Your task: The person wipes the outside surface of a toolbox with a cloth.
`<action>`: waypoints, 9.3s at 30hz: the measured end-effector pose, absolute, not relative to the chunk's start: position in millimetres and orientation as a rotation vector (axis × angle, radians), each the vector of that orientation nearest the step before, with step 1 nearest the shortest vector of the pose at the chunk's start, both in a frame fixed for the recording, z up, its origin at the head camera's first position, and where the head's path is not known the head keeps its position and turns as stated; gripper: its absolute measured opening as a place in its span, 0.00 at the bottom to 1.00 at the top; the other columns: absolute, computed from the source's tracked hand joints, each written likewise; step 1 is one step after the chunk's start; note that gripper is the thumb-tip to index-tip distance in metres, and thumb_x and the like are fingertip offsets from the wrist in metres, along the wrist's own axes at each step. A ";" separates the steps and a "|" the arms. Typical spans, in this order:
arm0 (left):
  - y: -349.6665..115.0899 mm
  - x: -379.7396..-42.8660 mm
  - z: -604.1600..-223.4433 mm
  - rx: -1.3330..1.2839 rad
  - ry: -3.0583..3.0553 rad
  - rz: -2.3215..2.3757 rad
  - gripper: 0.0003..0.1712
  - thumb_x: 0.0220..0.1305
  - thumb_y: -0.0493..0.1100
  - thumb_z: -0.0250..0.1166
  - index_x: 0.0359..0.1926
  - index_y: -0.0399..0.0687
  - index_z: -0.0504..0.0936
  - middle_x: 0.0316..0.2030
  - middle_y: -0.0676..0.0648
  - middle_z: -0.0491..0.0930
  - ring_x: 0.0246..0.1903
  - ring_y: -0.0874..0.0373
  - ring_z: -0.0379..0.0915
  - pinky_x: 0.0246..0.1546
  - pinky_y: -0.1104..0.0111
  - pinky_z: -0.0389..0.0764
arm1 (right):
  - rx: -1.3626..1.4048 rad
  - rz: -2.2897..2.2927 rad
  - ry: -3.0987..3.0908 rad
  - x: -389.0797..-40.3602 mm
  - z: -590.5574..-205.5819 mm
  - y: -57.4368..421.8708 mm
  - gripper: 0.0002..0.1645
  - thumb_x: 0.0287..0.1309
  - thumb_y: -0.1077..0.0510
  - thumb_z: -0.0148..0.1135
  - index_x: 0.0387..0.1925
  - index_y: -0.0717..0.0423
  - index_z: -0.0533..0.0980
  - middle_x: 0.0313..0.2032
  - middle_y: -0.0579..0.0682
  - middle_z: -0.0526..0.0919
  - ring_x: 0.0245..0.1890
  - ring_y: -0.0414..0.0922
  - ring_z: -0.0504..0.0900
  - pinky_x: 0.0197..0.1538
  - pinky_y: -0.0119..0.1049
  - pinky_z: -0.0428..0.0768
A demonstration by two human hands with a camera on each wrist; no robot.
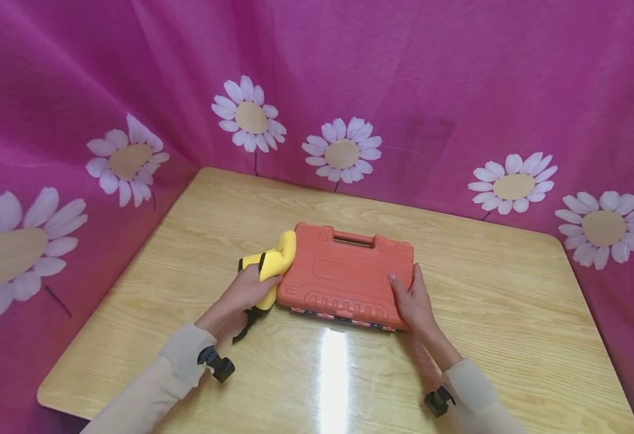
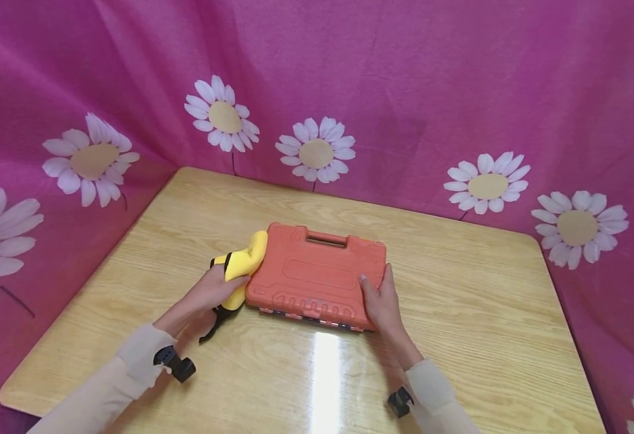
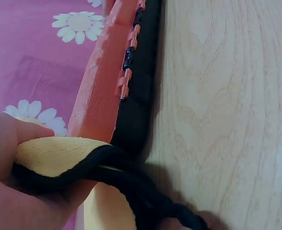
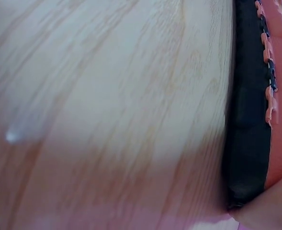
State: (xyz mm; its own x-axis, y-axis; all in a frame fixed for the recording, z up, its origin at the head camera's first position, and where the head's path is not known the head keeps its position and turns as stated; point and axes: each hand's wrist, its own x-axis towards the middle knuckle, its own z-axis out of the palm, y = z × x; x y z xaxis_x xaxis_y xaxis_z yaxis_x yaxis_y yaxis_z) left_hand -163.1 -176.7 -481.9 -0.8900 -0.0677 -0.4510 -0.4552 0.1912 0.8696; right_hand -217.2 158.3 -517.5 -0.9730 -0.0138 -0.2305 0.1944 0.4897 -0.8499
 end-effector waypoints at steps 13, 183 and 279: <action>-193.2 -177.8 -467.9 -0.340 2.208 1.882 0.17 0.71 0.43 0.60 0.53 0.35 0.74 0.39 0.40 0.80 0.34 0.54 0.78 0.34 0.65 0.80 | 0.136 -1.460 2.524 -218.8 -516.9 159.8 0.50 0.76 0.46 0.47 0.77 0.62 0.29 0.77 0.65 0.38 0.76 0.57 0.40 0.74 0.52 0.44; -51.3 -321.9 -432.5 0.897 2.894 -0.017 0.11 0.73 0.34 0.56 0.49 0.44 0.83 0.44 0.45 0.80 0.45 0.51 0.77 0.44 0.61 0.81 | -0.626 -0.586 2.857 -168.7 -495.7 307.1 0.31 0.58 0.70 0.62 0.64 0.70 0.69 0.62 0.80 0.65 0.60 0.77 0.66 0.47 0.62 0.76; -24.9 -263.1 -355.1 1.078 2.771 0.373 0.21 0.77 0.48 0.48 0.58 0.40 0.78 0.50 0.46 0.75 0.48 0.56 0.72 0.51 0.67 0.73 | -0.521 -0.677 2.815 -169.3 -497.6 310.4 0.30 0.63 0.67 0.59 0.66 0.68 0.68 0.64 0.78 0.64 0.62 0.76 0.65 0.57 0.69 0.68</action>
State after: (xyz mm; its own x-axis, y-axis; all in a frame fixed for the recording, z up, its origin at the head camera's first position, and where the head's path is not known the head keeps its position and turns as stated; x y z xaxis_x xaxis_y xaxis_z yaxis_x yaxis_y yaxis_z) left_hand -263.1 -24.9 -355.1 -0.7323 0.6796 -0.0443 0.6436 0.7119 0.2810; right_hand -169.3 310.4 -497.6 -0.9181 -0.3811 -0.1091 -0.2898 0.8330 -0.4713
